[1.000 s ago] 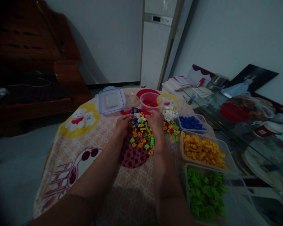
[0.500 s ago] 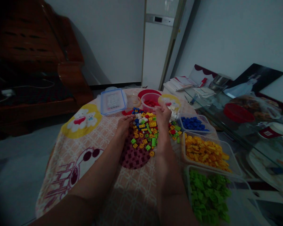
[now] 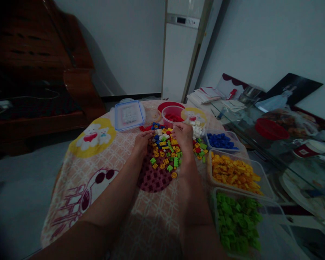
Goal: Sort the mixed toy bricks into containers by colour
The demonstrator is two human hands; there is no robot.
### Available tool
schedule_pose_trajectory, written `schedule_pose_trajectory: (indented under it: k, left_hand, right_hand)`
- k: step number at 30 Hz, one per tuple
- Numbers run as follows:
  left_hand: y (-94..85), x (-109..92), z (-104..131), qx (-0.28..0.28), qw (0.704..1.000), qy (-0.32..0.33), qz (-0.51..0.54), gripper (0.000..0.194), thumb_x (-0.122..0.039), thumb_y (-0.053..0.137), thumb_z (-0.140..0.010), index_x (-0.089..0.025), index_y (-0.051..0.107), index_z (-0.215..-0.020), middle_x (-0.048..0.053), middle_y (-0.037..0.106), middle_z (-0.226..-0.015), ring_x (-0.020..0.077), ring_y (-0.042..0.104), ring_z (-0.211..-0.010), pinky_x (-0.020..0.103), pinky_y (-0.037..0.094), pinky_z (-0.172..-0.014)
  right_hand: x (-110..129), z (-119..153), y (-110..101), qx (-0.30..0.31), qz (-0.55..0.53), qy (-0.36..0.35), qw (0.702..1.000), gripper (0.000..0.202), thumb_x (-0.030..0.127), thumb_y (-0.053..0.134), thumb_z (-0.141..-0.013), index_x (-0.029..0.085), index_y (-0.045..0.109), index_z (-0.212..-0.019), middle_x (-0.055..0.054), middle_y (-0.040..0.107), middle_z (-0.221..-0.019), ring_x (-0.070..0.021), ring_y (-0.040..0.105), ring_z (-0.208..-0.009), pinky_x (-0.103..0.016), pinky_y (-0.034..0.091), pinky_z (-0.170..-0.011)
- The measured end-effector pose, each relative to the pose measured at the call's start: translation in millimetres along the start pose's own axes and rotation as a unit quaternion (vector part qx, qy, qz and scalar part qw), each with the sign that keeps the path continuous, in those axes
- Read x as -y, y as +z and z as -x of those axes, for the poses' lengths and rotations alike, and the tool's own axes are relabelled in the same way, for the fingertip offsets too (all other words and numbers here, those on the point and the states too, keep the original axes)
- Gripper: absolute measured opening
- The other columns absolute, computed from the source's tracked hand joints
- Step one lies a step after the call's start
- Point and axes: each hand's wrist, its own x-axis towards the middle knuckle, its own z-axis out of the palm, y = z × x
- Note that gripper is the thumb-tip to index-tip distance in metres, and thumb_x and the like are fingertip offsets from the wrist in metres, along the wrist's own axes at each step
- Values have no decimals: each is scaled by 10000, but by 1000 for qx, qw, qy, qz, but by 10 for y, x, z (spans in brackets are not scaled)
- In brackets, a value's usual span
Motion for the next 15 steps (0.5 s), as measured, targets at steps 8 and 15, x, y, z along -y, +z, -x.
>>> schedule_pose_trajectory:
  k: [8, 15]
  left_hand:
    - [12, -2, -2, 1, 1000, 15, -18, 149, -180, 699, -627, -164, 769, -757, 3, 694, -656, 101, 568, -590, 220, 462, -633]
    - [33, -52, -15, -32, 983, 126, -132, 261, -202, 618, -679, -176, 786, -877, 33, 742, -792, 159, 636, -715, 249, 497, -690]
  right_hand:
    - [295, 279, -82, -47, 6, -93, 995, 332, 420, 584, -830, 157, 745, -954, -29, 714, -715, -158, 666, -589, -278, 566, -575]
    - [-78, 867, -188, -86, 110, -37, 990, 306, 339, 568, -806, 166, 762, -968, -84, 765, -839, -236, 730, -770, -369, 603, -764]
